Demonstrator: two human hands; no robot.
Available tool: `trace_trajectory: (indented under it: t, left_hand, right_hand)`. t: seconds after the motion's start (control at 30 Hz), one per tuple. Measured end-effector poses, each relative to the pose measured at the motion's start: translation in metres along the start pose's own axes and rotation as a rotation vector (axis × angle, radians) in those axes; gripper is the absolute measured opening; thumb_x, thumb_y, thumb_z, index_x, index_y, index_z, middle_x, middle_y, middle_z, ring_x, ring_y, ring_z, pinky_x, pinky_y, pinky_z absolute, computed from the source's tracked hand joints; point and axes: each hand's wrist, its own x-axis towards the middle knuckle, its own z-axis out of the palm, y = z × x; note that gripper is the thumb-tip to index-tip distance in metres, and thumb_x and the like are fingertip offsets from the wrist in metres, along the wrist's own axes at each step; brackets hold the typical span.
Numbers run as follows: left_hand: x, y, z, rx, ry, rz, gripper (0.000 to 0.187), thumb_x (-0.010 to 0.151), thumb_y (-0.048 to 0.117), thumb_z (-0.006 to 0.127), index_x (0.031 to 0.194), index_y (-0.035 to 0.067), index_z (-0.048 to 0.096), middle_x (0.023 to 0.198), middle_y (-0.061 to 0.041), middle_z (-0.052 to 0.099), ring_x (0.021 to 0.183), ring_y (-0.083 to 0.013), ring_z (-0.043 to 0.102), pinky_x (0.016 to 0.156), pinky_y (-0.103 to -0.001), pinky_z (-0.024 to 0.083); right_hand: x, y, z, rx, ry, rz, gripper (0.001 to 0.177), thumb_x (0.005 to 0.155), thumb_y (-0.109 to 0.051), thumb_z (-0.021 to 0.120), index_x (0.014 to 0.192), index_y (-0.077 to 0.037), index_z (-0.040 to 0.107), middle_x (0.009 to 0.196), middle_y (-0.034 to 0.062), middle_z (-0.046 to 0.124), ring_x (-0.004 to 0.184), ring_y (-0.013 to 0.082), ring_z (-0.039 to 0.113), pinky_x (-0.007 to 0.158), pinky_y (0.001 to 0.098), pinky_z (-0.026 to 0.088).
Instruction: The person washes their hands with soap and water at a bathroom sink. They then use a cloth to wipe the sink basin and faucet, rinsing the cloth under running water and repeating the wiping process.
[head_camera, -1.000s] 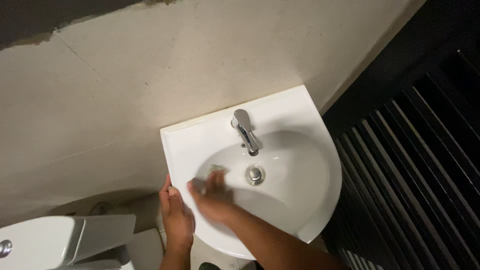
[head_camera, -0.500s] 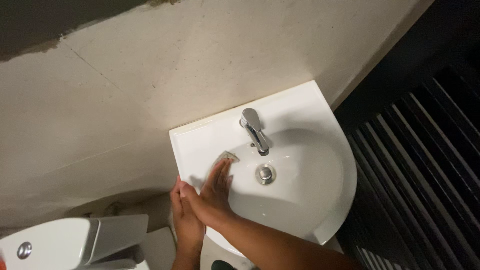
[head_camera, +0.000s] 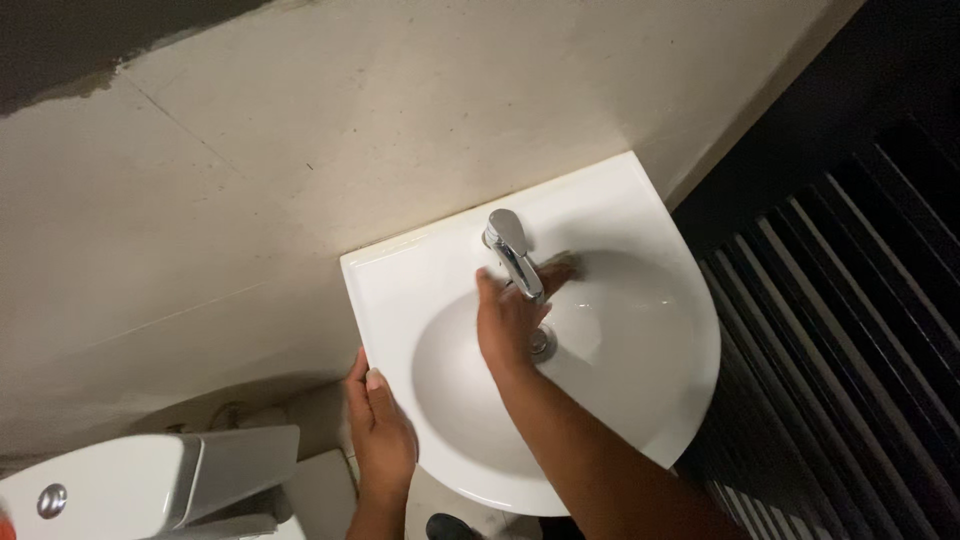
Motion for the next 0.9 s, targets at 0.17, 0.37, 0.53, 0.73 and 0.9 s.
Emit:
trace_trajectory:
  t: [0.17, 0.37, 0.53, 0.73, 0.9]
  left_hand:
    - [0.000, 0.006, 0.002, -0.067, -0.015, -0.049, 0.055, 0.108, 0.031, 0.033, 0.152, -0.001, 0.032, 0.142, -0.022, 0.055, 0.125, -0.0216, 0.056, 0.106, -0.035, 0.045]
    - [0.000, 0.012, 0.000, 0.037, -0.005, -0.055, 0.055, 0.109, 0.031, 0.032, 0.153, -0.001, 0.033, 0.143, -0.022, 0.053, 0.126, -0.0209, 0.056, 0.105, -0.035, 0.045]
    - [-0.001, 0.009, 0.003, -0.061, 0.018, -0.058, 0.057, 0.107, 0.034, 0.036, 0.151, -0.002, 0.035, 0.139, -0.022, 0.057, 0.121, -0.0220, 0.058, 0.103, -0.036, 0.047]
    - [0.000, 0.010, 0.002, 0.120, 0.042, -0.067, 0.058, 0.107, 0.034, 0.034, 0.151, -0.003, 0.036, 0.135, -0.021, 0.057, 0.122, -0.0219, 0.059, 0.103, -0.034, 0.046]
    - [-0.002, 0.007, 0.001, 0.110, 0.045, -0.049, 0.057, 0.107, 0.034, 0.035, 0.151, -0.002, 0.034, 0.134, -0.021, 0.059, 0.117, -0.0231, 0.061, 0.100, -0.036, 0.049]
  right_hand:
    - [-0.011, 0.019, -0.010, -0.159, -0.262, 0.072, 0.123, 0.090, -0.044, 0.071, 0.154, 0.008, -0.020, 0.164, 0.0318, -0.018, 0.152, 0.0417, -0.011, 0.120, 0.0598, -0.006]
    - [0.046, 0.055, -0.024, -0.038, 0.301, 0.037, 0.119, 0.091, -0.045, 0.073, 0.153, 0.010, -0.013, 0.165, 0.0349, -0.016, 0.157, 0.0452, -0.010, 0.118, 0.0660, -0.001]
    - [-0.003, 0.085, 0.011, -0.111, -0.148, -0.173, 0.132, 0.077, -0.042, 0.084, 0.150, 0.009, -0.014, 0.158, 0.0349, -0.012, 0.149, 0.0507, -0.010, 0.116, 0.0641, 0.001]
    - [0.034, 0.064, -0.017, 0.340, -0.026, 0.416, 0.129, 0.078, -0.037, 0.067, 0.168, -0.005, -0.021, 0.134, 0.0420, 0.050, 0.120, 0.0622, 0.048, 0.118, 0.0598, 0.036]
    - [0.022, 0.057, -0.019, -0.367, -0.170, 0.261, 0.104, 0.094, -0.038, 0.068, 0.158, -0.003, -0.006, 0.169, 0.0290, -0.012, 0.158, 0.0446, -0.013, 0.121, 0.0598, 0.013]
